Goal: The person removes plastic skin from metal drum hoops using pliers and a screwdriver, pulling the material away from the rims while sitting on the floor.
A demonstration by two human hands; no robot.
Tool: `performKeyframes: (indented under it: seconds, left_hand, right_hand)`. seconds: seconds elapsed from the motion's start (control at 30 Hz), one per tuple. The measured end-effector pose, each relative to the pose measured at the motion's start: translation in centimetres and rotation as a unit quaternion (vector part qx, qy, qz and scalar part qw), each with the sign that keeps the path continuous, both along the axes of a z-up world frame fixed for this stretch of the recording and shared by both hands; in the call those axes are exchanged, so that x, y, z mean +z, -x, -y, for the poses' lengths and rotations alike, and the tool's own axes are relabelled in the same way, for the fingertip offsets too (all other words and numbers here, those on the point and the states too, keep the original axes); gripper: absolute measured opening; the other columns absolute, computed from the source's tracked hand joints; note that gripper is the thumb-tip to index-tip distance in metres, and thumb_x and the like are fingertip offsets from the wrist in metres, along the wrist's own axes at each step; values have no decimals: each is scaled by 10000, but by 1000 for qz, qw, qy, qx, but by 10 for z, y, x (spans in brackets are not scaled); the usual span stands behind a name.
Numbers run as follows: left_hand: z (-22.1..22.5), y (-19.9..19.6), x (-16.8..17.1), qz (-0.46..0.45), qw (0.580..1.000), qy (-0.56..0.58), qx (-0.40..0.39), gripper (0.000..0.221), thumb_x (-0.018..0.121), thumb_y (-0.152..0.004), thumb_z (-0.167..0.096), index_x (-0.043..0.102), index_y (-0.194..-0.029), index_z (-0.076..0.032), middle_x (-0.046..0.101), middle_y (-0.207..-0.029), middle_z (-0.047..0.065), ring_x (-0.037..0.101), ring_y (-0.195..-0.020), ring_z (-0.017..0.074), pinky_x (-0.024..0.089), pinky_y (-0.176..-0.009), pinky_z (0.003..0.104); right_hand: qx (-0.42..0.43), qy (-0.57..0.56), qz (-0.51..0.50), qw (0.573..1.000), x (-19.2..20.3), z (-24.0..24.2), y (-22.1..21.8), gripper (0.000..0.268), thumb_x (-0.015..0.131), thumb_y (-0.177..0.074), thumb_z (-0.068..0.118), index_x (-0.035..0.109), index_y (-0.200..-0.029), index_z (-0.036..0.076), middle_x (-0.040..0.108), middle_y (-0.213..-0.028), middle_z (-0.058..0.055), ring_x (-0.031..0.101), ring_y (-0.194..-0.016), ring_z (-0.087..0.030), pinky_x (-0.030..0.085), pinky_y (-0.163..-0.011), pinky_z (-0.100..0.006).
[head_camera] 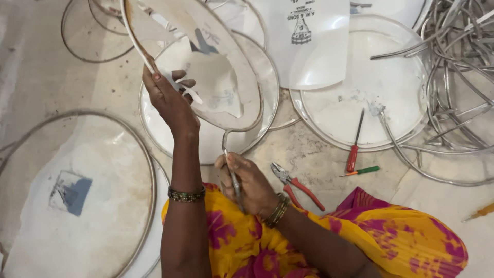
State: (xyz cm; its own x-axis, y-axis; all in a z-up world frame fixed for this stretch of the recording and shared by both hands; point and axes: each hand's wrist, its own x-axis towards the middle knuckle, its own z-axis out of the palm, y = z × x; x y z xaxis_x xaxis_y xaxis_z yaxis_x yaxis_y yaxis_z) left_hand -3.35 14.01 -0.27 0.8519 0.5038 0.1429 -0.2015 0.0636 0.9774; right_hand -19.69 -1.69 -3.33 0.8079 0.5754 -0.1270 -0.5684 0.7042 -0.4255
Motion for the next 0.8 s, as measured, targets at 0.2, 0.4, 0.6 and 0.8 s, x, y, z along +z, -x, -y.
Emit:
performKeyframes:
  seconds: [0.2, 0.4, 0.6, 0.8]
  left_hand:
    - [6, 9, -5, 33, 999, -12, -20, 479, 370, -1150, -278, 374, -1593, -95, 700, -929, 53, 643, -653, 92, 413, -500, 225]
    - [32, 26, -11, 55, 991, -77, -96, 522, 356, -1158, -327, 279, -1625, -108, 730, -1014, 59, 737, -766, 113, 566, -580, 236]
    - [51, 28, -17, 74, 980, -126, -132, 515, 333, -1177, -336, 303, -1622, -78, 766, -1174, 100, 768, -943, 140, 615, -766, 264]
    - [55, 25, -12, 63, 982, -63, -166, 433, 339, -1157, -341, 482, -1418, -26, 746, -1181, 109, 757, -968, 164, 584, -795, 285]
  right_hand:
    - [114, 67, -111, 985, -16, 20, -38, 674, 418, -952, 616, 666, -1181, 33, 744, -991, -87, 721, -897, -191, 586, -789, -349]
    - [84, -1, -113, 990, -54, 15, -59, 436, 592, -1024, 404, 632, -1166, -7, 724, -1048, -136, 713, -900, -222, 592, -863, -365]
    - [40, -83, -172, 981, -90, 21, -66, 203, 602, -1074, 143, 635, -1164, -36, 711, -1015, -93, 706, -842, -171, 619, -918, -406]
    - [96, 126, -22, 987, -59, 51, -55, 608, 502, -994, 500, 637, -1244, -37, 732, -1022, -143, 742, -902, -254, 606, -874, -434]
